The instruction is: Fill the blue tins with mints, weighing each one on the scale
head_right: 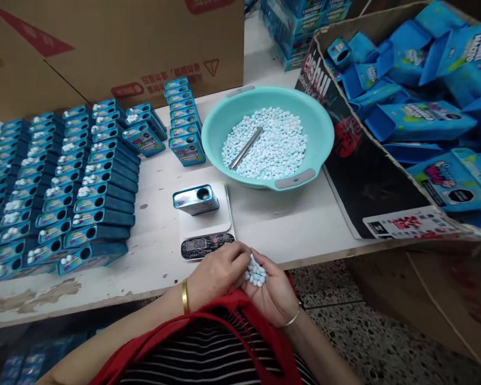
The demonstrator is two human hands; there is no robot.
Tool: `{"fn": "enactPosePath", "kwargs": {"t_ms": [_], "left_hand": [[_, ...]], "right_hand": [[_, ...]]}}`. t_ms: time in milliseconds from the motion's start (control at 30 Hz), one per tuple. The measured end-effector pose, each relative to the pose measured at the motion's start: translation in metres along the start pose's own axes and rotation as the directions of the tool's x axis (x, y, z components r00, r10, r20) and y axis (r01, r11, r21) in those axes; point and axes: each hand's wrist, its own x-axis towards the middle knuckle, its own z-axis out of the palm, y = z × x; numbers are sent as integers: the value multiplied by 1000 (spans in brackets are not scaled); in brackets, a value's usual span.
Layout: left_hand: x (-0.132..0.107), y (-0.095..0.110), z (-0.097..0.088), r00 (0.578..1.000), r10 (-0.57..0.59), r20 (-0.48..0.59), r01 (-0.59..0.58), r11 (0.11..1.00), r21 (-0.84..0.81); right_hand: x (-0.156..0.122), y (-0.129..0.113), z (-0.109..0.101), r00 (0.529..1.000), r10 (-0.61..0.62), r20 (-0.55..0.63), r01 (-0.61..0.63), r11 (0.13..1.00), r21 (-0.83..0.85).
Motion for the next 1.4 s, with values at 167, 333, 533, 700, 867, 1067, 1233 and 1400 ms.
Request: {"fn": "enactPosePath", "kwargs": {"t_ms": [167, 333, 533, 700, 867, 1067, 1233, 1400], "left_hand": [[-11, 1, -4, 999, -16, -49, 11, 994, -112], [-19, -6, -16, 975, -41, -220, -23, 960, -279], [-4, -44, -72, 798, -151, -583, 35, 978, -206], [13, -72, -90, 825, -136, -548, 95, 990, -104], [14, -80, -91, 855, -98, -509, 77, 995, -63], [12, -73, -104, 847, -94, -524, 77, 996, -54], [0, -42, -88, 887, -71, -456, -22, 980, -197], [-8, -10, -40, 971, 99, -216, -158, 949, -274]], "right_hand": [[-2, 9, 1, 1000, -4, -6, 4, 1000, 27], [2, 13, 10, 1000, -3, 14, 2, 1000, 22], [10, 14, 31, 998, 18, 63, -15, 999, -50], [12, 12, 39, 998, 4, 64, -1, 999, -53], [12, 7, 36, 997, -9, 72, 14, 998, -60], [13, 5, 36, 997, -6, 78, 10, 998, -55], [14, 4, 32, 997, -22, 76, 24, 999, -27], [14, 4, 23, 997, 12, 74, -9, 999, -39]]}}
